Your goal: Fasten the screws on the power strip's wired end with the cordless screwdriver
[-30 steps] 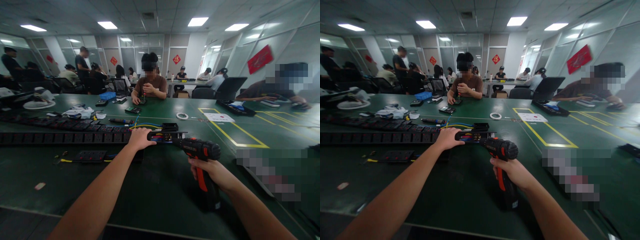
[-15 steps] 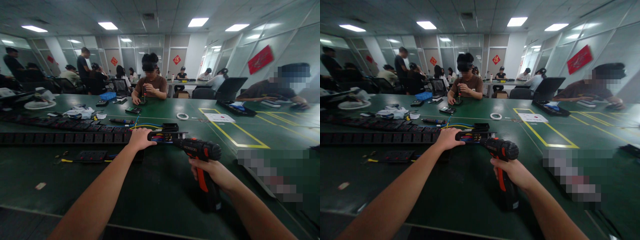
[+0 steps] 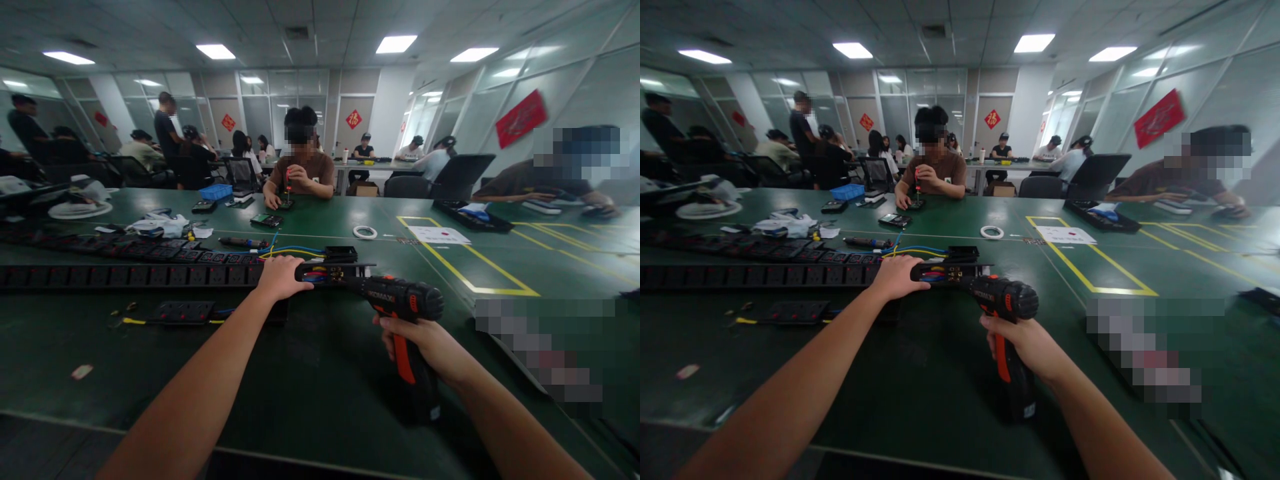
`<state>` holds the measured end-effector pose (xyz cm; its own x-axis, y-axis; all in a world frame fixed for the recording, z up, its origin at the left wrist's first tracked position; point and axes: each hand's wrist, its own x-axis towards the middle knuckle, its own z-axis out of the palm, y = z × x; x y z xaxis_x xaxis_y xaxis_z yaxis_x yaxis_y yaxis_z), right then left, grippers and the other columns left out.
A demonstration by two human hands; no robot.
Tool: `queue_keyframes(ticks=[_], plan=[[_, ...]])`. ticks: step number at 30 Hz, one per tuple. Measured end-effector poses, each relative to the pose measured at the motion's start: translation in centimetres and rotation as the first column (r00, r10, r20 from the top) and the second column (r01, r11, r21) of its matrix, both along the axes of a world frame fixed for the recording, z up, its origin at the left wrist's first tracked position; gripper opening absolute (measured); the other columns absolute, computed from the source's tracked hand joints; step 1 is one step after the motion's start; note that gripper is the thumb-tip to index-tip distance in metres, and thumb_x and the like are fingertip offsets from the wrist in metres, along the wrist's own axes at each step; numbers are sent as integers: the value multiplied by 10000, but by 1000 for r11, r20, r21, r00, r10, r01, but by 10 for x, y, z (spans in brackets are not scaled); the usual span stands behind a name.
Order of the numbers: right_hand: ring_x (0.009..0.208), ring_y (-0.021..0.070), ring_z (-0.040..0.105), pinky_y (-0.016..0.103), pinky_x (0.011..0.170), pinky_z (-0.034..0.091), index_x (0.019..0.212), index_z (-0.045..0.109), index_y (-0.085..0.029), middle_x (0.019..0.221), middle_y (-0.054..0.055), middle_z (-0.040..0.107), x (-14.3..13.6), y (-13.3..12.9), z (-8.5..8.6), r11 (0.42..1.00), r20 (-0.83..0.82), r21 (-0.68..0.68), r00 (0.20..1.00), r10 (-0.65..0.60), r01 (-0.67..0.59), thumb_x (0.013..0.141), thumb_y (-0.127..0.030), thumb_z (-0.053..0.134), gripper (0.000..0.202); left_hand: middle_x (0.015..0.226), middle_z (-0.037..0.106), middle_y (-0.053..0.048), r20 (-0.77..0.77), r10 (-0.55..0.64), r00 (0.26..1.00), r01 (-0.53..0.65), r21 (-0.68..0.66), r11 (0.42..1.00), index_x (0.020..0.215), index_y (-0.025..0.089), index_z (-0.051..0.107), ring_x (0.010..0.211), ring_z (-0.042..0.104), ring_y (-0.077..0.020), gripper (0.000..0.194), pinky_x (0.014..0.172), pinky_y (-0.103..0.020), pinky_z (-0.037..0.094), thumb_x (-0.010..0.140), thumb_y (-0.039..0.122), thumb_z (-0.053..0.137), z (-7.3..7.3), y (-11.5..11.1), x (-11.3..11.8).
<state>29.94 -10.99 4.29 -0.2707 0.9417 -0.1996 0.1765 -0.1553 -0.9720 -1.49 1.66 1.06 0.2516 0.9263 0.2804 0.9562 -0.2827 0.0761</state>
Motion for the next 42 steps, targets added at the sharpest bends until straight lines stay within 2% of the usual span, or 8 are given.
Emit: queue_keyframes(ticks=[6,13,21,27,42], plan=[[617,195,628,327,615,504,993,692,-152,668,8,670,2,1,-1,1000,-20,-9,999,24,-25,774,-555,798,471,1305,695,-101,0,-2,1000,2,8,1000,1311,275,654,1197,612,-365,746,958,-466,437,777,797,656,0,0,0],[612,192,643,317,595,531,981,687,-148,672,9,671,3,2,-3,998,-29,-50,999,29,-31,735,-628,823,556,1297,698,-93,-9,3,1000,-3,20,1000,1302,285,656,1193,616,-356,739,963,-458,438,774,801,658,-2,1,0],[588,194,667,324,576,568,1066,667,-164,686,-10,673,3,0,0,994,-98,-100,994,40,-50,726,-585,846,569,1288,699,-99,-7,1,1000,-1,14,1000,1298,276,661,1188,619,-359,742,957,-448,434,775,803,656,-1,1,0],[582,211,688,309,563,539,958,656,-158,656,15,694,2,0,1,991,-73,-88,993,90,-96,735,-576,826,503,1303,695,-101,-3,1,1000,0,23,1000,1317,275,649,1195,614,-358,751,962,-452,428,783,803,648,-1,1,0],[565,192,650,326,560,562,887,646,-167,642,7,679,3,1,-6,991,-119,-124,992,39,-53,737,-501,835,412,1294,698,-101,-7,0,1000,0,27,1000,1308,272,657,1190,617,-360,744,963,-467,438,776,792,663,-3,2,0]])
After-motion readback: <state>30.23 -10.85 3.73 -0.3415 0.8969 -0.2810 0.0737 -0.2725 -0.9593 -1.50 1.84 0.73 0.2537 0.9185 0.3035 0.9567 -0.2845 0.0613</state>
